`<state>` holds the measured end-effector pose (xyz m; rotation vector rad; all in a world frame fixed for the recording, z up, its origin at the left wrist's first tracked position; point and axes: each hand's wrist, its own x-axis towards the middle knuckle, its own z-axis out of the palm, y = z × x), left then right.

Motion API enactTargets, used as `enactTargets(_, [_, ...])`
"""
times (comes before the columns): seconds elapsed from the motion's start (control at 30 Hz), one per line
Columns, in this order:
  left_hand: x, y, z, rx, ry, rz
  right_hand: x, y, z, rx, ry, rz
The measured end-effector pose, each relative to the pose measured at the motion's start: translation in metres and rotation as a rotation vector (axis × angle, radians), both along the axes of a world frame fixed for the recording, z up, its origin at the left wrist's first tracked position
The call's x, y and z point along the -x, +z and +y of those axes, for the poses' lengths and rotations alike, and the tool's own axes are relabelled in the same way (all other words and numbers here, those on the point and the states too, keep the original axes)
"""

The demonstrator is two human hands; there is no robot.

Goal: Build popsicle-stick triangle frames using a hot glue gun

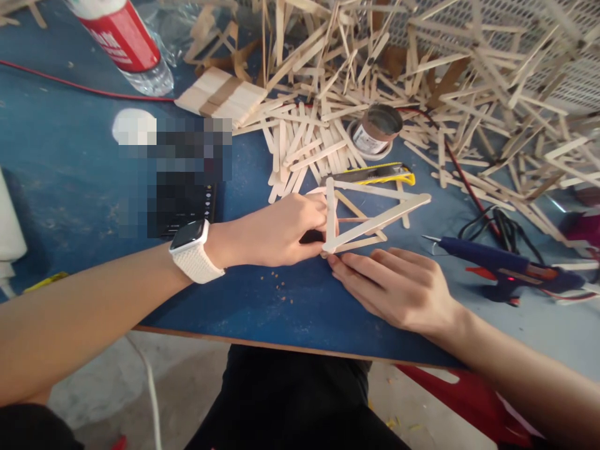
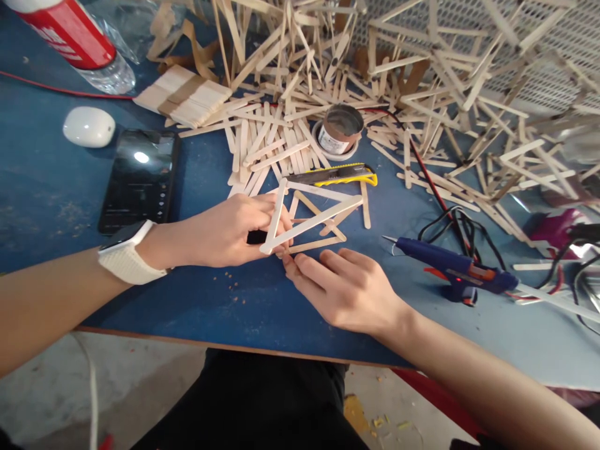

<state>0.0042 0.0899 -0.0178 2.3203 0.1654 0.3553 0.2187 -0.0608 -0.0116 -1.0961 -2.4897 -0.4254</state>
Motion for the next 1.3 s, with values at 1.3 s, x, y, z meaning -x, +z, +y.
enactTargets(1.3, [-0.0017, -0.0018, 0.0007, -0.033, 0.02, 0.012, 0.0036, -0.0084, -0.0059, 0.206, -0.242, 0.353])
